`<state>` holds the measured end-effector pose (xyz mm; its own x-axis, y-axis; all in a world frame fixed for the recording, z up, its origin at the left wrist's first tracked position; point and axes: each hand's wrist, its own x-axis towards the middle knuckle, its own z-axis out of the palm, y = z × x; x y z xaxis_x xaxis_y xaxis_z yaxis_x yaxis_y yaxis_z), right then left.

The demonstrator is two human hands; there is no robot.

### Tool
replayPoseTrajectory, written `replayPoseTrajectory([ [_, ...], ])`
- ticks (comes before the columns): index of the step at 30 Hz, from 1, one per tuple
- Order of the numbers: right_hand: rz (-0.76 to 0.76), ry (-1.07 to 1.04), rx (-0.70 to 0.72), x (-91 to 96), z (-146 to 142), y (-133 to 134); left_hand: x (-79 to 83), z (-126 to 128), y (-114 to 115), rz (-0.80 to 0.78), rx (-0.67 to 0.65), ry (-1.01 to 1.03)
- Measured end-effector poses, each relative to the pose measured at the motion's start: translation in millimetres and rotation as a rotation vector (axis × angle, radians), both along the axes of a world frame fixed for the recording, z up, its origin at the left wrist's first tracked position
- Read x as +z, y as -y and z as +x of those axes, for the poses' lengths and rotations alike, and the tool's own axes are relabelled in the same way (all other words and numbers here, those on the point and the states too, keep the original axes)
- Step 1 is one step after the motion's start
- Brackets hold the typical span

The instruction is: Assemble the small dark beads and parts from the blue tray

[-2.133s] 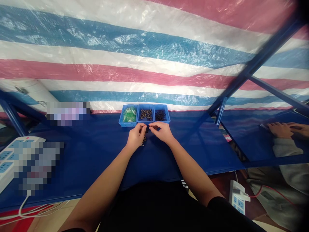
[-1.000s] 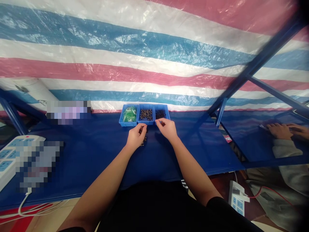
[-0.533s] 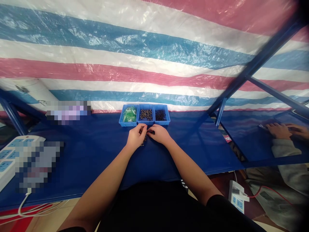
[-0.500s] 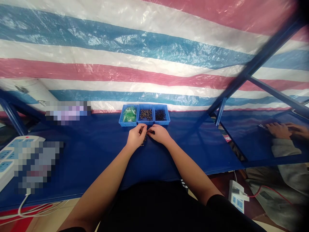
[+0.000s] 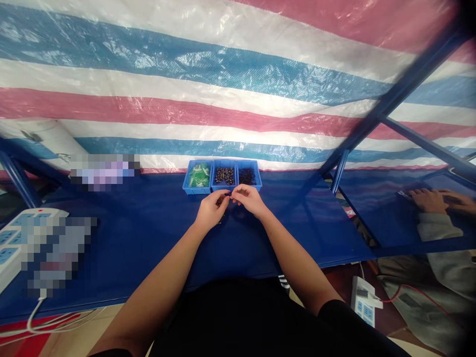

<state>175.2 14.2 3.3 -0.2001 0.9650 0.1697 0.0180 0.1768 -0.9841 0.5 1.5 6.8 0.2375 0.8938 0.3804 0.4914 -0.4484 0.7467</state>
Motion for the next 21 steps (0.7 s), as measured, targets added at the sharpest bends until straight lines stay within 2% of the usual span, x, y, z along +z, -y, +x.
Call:
replayPoseTrajectory([
  [4, -0.030, -0.050, 0.014, 0.6, 0.0, 0.1, 0.0, 0.0, -0.2, -0.017, 0.005, -0.020],
  [7, 0.062, 0.033, -0.041, 3.1, 0.5, 2.5, 0.5, 0.1, -0.6, -0.011, 0.009, -0.039],
  [10, 0.197, 0.204, -0.111, 4.8, 0.6, 5.2, 0.8, -0.1, -0.9, 0.007, 0.013, -0.057],
  [13, 0.261, 0.310, -0.129, 4.5, 0.7, 5.9, 1.6, -0.7, -0.8, 0.020, 0.038, -0.067],
  [21, 0.339, 0.323, -0.198, 3.8, -0.5, 5.9, 3.4, -2.1, 0.2, -0.028, 0.043, -0.037],
])
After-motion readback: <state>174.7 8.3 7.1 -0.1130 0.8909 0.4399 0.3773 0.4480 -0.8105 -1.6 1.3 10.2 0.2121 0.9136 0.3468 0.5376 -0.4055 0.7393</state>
